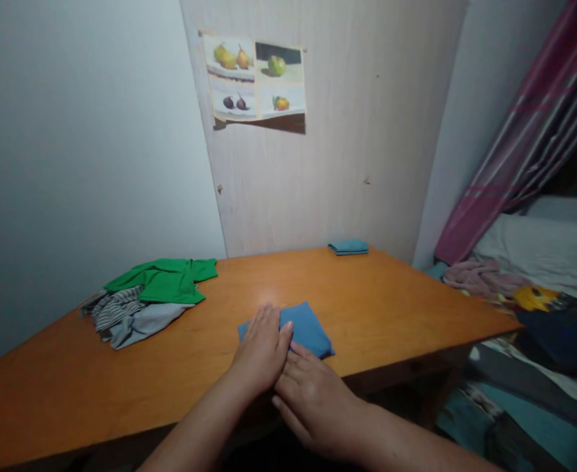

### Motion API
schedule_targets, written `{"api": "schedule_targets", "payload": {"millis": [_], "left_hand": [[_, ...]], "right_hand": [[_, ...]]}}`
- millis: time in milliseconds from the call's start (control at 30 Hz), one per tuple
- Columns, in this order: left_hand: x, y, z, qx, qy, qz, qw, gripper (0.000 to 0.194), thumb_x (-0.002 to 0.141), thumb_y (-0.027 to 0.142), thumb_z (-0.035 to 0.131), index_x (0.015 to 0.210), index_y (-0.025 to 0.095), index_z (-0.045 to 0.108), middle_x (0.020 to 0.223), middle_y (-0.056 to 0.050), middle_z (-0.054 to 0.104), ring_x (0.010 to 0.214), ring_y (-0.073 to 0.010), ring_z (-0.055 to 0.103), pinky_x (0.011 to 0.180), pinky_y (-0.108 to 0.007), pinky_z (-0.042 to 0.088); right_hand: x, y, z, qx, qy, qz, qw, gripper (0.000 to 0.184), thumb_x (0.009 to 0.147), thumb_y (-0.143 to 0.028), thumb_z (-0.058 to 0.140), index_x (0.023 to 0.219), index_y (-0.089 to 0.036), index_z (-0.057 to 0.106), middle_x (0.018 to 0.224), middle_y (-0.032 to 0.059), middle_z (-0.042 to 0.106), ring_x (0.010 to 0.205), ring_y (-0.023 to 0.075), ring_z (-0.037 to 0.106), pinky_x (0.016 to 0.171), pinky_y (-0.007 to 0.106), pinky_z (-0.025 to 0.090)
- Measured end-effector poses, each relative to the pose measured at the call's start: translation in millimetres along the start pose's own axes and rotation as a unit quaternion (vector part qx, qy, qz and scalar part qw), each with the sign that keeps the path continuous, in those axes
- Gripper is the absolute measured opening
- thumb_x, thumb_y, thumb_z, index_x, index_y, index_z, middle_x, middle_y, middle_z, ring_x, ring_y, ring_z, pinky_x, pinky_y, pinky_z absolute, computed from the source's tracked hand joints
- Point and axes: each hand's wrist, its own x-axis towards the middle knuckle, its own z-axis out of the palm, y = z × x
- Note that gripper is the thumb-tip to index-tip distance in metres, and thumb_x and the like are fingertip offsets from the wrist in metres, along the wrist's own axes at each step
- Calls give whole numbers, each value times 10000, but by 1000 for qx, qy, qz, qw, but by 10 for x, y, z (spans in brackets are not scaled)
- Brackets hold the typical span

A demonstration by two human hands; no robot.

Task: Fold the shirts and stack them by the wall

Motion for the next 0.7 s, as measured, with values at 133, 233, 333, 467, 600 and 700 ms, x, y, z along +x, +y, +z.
{"api": "schedule_targets", "payload": {"millis": [133,233,333,467,600,700], "left_hand": [[-47,-114,54,78,-13,23,997,707,984,539,285,1525,85,320,1617,-182,253,1509,-305,187,1210,-492,203],[-79,-160,27,123,-19,43,991,753,981,576,278,1554,86,263,1631,-165,204,1514,-292,168,1217,-485,201],[-81,-205,-10,146,-26,65,987,767,982,591,286,1563,91,244,1633,-154,193,1513,-285,175,1220,-483,213],[-54,-323,-95,147,-35,105,983,734,983,578,333,1576,159,225,1640,-114,188,1505,-277,203,1215,-491,242],[29,-367,-239,142,-72,117,980,694,974,583,377,1569,248,254,1639,-74,208,1491,-282,246,1201,-513,270],[126,-269,-306,131,-86,100,983,639,976,597,356,1501,237,418,1578,-87,375,1445,-292,360,1175,-522,325]], "right_hand": [[-286,89,-218,51,70,6,996,340,924,-142,465,1219,-207,622,1167,66,716,1153,189,629,1055,356,472],[-504,310,-302,27,149,114,982,303,928,-137,458,1165,-210,632,1076,72,725,1037,206,658,959,383,517],[-630,531,-342,-9,131,211,969,284,934,-178,467,1153,-215,645,1092,80,715,1071,240,630,981,443,484],[-650,550,-402,-4,6,227,974,366,959,-292,486,1312,-268,579,1322,50,641,1334,289,462,1167,569,234],[-610,362,-447,32,-71,181,980,353,999,-349,428,1319,-322,574,1461,10,538,1440,280,324,1202,587,12],[-581,301,-460,51,-60,170,982,326,995,-356,442,1273,-311,607,1406,23,586,1417,269,359,1199,570,-15]]}}
